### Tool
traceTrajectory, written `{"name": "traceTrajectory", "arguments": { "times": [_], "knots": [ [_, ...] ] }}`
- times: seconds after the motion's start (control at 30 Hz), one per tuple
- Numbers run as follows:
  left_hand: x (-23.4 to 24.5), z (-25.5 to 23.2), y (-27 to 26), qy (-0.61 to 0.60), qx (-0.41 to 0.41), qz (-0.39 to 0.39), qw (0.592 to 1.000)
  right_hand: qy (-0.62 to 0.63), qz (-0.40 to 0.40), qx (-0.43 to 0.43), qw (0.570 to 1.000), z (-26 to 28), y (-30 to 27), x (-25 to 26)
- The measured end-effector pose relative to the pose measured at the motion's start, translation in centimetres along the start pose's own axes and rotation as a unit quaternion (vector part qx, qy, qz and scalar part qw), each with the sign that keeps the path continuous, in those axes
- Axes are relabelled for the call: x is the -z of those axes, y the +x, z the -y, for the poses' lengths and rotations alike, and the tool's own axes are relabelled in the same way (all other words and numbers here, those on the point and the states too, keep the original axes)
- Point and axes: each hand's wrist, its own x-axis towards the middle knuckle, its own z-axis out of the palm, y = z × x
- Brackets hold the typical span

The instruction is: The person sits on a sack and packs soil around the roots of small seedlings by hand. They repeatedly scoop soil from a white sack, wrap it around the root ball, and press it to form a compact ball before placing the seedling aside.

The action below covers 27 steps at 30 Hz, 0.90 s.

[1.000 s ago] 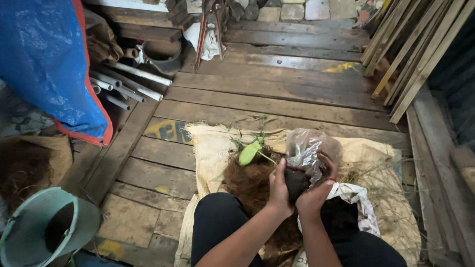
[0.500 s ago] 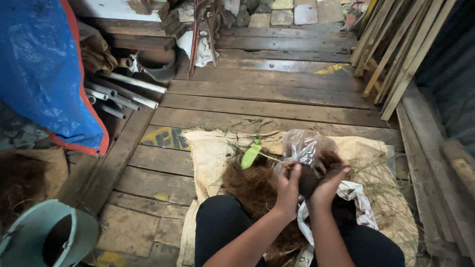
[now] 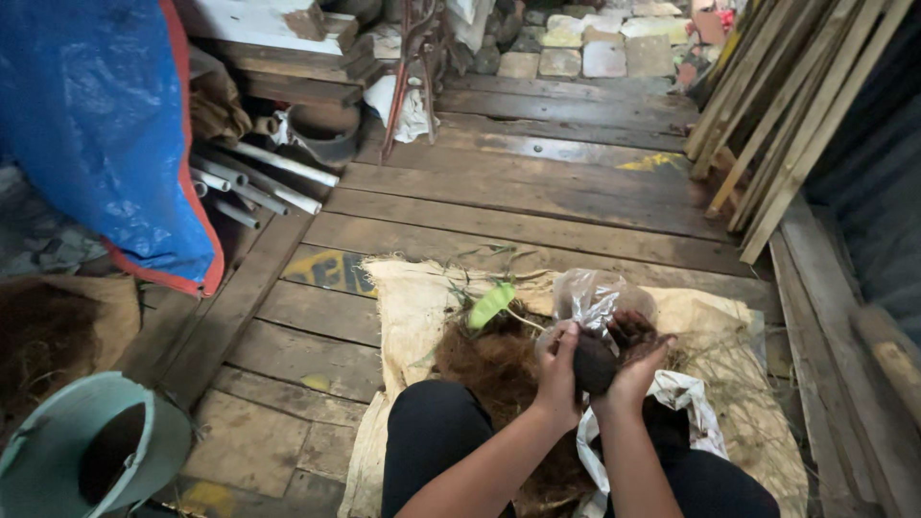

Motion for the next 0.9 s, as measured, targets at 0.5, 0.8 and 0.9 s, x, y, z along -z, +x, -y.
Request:
{"name": "traceTrajectory", "arguments": {
  "times": [0.5,0.8,0.9],
  "knots": [
    [0.7,1.9,2.5,0.098,-0.03,-0.134,0.986,-0.218,-0.03,0.154,0.963,-0.2,-1.0,-1.8],
    [1.5,4.0,2.4,0.299,-0.149,-0.193,0.923,-0.179,0.003,0.058,0.982,-0.3,0.7,-1.4],
    [0.9,3.0,2.2,0.25,-0.149,-0.16,0.943,-0.156,0.114,-0.072,0.978,0.2,0.0,-2.3]
  ]
}}
